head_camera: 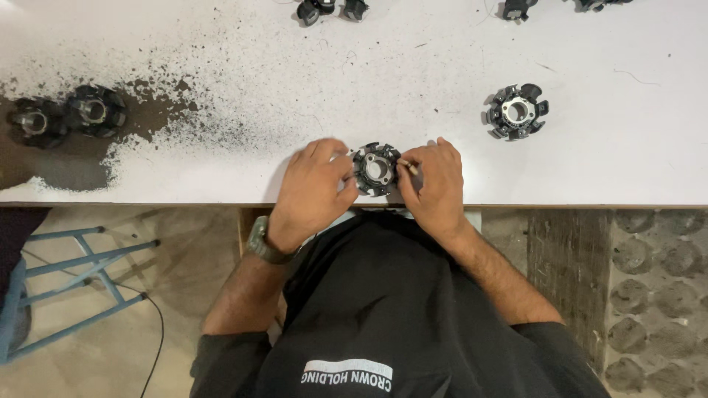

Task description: The person sits at a white workbench and fits small black plastic components onto toothed wheel hubs one at a time, pressing each part into place by hand. Assembled wheels accumulate in a row on the table while loose parts are picked from a pile.

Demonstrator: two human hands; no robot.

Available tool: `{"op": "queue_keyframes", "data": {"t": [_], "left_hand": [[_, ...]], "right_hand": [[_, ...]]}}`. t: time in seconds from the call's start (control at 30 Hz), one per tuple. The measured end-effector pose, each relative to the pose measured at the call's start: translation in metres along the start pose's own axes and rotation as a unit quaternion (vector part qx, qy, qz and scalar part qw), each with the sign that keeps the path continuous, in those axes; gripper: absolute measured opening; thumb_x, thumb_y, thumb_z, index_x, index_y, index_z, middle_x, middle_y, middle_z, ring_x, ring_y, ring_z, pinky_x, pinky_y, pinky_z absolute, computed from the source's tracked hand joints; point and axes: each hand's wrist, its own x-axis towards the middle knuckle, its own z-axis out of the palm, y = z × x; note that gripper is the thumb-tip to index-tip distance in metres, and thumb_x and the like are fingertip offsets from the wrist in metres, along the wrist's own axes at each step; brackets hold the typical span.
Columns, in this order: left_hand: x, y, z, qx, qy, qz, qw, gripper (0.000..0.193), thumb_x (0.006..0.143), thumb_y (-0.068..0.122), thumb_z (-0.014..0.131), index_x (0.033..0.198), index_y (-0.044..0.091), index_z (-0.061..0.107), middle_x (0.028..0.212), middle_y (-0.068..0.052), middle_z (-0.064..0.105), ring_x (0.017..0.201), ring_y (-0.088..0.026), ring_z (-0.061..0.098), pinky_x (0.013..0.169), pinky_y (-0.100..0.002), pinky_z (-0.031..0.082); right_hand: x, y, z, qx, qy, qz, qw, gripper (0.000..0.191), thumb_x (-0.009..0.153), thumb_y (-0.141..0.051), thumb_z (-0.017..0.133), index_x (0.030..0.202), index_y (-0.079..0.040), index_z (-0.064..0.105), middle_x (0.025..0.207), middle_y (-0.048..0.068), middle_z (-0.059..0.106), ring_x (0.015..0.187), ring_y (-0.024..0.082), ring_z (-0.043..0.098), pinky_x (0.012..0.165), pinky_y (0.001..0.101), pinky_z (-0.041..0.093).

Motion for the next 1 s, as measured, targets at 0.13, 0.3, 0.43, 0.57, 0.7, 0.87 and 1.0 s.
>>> {"op": "queue_keyframes", "data": {"t": [0.13, 0.3, 0.43, 0.57, 0.7, 0.87, 1.0], "left_hand": [[-0.006, 0.011, -0.009, 0.015, 0.072, 0.118, 0.990, 0.030, 0.083, 0.010, 0.075, 0.110, 0.004, 0.065, 0.137, -0.018, 0.055, 0.126, -0.037, 0.055, 0.102, -0.051, 0.046], [0.017, 0.024, 0.018, -0.002, 0.100, 0.146, 0.984, 0.030, 0.084, 0.007, 0.074, 0.113, 0.005, 0.064, 0.141, -0.016, 0.053, 0.129, -0.036, 0.056, 0.105, -0.049, 0.048], [0.025, 0.015, 0.034, -0.051, 0.083, 0.072, 0.993, 0.026, 0.082, 0.008, 0.074, 0.105, 0.002, 0.064, 0.136, -0.018, 0.055, 0.121, -0.039, 0.057, 0.100, -0.050, 0.049], [0.017, 0.010, 0.047, -0.078, 0.098, 0.035, 0.992, 0.018, 0.085, 0.008, 0.075, 0.100, 0.003, 0.067, 0.133, -0.017, 0.059, 0.117, -0.038, 0.060, 0.098, -0.048, 0.050], [0.011, 0.008, 0.053, -0.082, 0.120, 0.027, 0.989, 0.017, 0.089, 0.008, 0.075, 0.104, 0.004, 0.069, 0.134, -0.015, 0.061, 0.117, -0.037, 0.060, 0.099, -0.047, 0.051], [0.007, 0.009, 0.054, -0.087, 0.166, 0.033, 0.982, 0.017, 0.088, 0.009, 0.077, 0.104, 0.006, 0.071, 0.135, -0.012, 0.062, 0.118, -0.033, 0.061, 0.099, -0.044, 0.051], [0.007, 0.011, 0.055, -0.096, 0.177, 0.031, 0.979, 0.015, 0.085, 0.007, 0.077, 0.099, 0.007, 0.071, 0.134, -0.011, 0.061, 0.123, -0.033, 0.058, 0.104, -0.045, 0.049]], "right_hand": [[0.003, 0.003, 0.001, 0.004, -0.008, 0.005, 1.000, 0.024, 0.091, 0.000, 0.074, 0.111, -0.005, 0.060, 0.098, 0.010, 0.064, 0.096, 0.031, 0.063, 0.112, 0.0551, 0.042], [0.003, 0.005, 0.001, 0.018, -0.008, -0.002, 1.000, 0.026, 0.092, 0.000, 0.074, 0.114, -0.005, 0.060, 0.101, 0.010, 0.066, 0.100, 0.031, 0.063, 0.115, 0.0560, 0.041], [-0.005, 0.003, -0.001, 0.045, 0.025, 0.002, 0.999, 0.028, 0.089, 0.000, 0.073, 0.113, -0.005, 0.060, 0.106, 0.009, 0.067, 0.105, 0.030, 0.064, 0.117, 0.0562, 0.042], [-0.014, -0.002, -0.001, 0.039, 0.005, -0.004, 0.999, 0.029, 0.085, 0.000, 0.075, 0.110, -0.006, 0.062, 0.105, 0.010, 0.067, 0.105, 0.030, 0.065, 0.115, 0.0558, 0.042], [-0.012, -0.004, 0.000, -0.001, 0.009, -0.022, 1.000, 0.029, 0.085, 0.000, 0.076, 0.109, -0.006, 0.062, 0.104, 0.010, 0.067, 0.103, 0.030, 0.065, 0.114, 0.0557, 0.043], [-0.006, -0.007, -0.002, -0.024, -0.011, -0.015, 1.000, 0.027, 0.083, 0.000, 0.077, 0.106, -0.007, 0.065, 0.097, 0.009, 0.066, 0.099, 0.030, 0.065, 0.112, 0.0557, 0.045], [-0.001, -0.008, -0.004, -0.031, -0.024, -0.019, 0.999, 0.026, 0.083, -0.002, 0.078, 0.105, -0.006, 0.066, 0.096, 0.012, 0.065, 0.098, 0.035, 0.063, 0.108, 0.0528, 0.048]]}}
